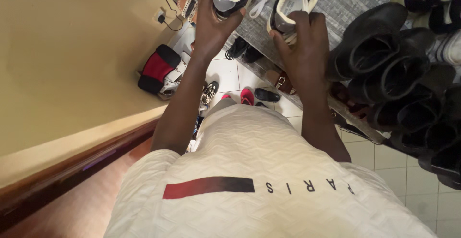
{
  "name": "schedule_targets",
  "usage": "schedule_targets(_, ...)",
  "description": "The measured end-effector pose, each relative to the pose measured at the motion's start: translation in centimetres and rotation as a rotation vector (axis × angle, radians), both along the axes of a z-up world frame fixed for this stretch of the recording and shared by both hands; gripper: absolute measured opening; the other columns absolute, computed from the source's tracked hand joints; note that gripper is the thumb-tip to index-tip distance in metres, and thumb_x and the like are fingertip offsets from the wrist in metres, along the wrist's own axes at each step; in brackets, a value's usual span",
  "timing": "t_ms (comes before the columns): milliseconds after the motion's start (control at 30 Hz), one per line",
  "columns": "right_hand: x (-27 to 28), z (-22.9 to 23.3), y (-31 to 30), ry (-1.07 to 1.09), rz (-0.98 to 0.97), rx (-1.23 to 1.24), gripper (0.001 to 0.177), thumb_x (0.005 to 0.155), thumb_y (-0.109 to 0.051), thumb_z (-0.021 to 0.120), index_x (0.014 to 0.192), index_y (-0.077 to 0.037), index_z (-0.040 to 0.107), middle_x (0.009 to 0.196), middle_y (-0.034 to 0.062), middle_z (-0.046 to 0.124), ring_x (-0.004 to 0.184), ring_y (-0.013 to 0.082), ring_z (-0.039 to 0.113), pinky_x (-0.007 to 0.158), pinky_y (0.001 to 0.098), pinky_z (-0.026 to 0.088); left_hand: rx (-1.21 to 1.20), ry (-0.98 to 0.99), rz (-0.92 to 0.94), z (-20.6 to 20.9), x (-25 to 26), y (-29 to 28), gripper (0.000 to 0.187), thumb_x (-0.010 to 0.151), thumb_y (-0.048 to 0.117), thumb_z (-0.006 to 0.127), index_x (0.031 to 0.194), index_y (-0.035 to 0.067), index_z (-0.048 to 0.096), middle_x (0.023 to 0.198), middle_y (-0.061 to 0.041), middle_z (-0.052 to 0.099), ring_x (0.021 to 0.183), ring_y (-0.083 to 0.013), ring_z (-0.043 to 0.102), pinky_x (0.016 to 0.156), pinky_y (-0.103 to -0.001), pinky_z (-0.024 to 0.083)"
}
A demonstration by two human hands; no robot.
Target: The person removes the laces from a gray sneaker, then re-laces it by threading the laces through the eyelets and tying them. The person handles one shoe at a time and completes the lacing process.
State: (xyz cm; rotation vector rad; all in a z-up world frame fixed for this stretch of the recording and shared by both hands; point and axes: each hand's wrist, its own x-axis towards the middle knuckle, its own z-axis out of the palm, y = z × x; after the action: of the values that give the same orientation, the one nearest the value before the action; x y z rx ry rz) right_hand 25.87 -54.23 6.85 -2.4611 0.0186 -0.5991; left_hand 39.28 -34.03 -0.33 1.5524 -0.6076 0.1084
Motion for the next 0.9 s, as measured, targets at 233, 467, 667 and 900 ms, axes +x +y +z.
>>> schedule_targets(233, -3.2, 2.4, 0.8, -0.016, 0.018, 0.137, 0.047, 0.093, -0.025, 0.094, 0.121, 0.0, 0.065, 0.121, 0.0191, 0.056, 0.11, 0.0323, 0.065, 0.086, 0.0376, 0.057, 0.061, -0.061, 0.008, 0.4, 0.3, 0.1, 0.078, 0.093, 0.001, 0.086, 0.156, 0.007, 0.039, 0.156, -0.012, 0.036, 0.147, -0.0258, 0.047, 0.124, -0.036, 0.044)
schedule_targets(467, -7.7, 7.2, 2.6, 0.053, 0.17, 0.048, 0.046, 0.082, -0.031, 0.093, 0.113, -0.006, 0.069, 0.126, 0.0195, 0.058, 0.115, 0.0373, 0.064, 0.092, 0.0458, 0.055, 0.143, -0.16, -0.025, 2.9, -3.3, -2.7, 0.081, 0.09, 0.011, 0.086, 0.156, 0.008, 0.04, 0.153, -0.013, 0.039, 0.141, -0.0266, 0.049, 0.12, -0.038, 0.046)
schedule_targets(667, -7.5, 7.8, 4.1, 0.111, 0.565, 0.163, 0.038, 0.088, -0.024, 0.083, 0.117, -0.005, 0.066, 0.135, 0.0288, 0.051, 0.122, 0.042, 0.062, 0.098, 0.0438, 0.057, 0.024, -0.091, -0.244, 4.6, -9.5, -3.7, 0.083, 0.092, 0.02, 0.085, 0.158, 0.011, 0.037, 0.15, -0.013, 0.043, 0.138, -0.0264, 0.052, 0.117, -0.039, 0.048)
schedule_targets(900, -7.2, 7.6, 4.9, 0.189, 0.57, 0.185, 0.045, 0.086, -0.034, 0.088, 0.117, -0.007, 0.069, 0.112, 0.0192, 0.055, 0.094, 0.0308, 0.068, 0.077, 0.0378, 0.057, 0.31, -0.365, -0.019, 0.9, -7.7, -10.5, 0.091, 0.091, 0.036, 0.089, 0.158, 0.012, 0.032, 0.15, -0.011, 0.046, 0.138, -0.0298, 0.051, 0.129, -0.053, 0.025)
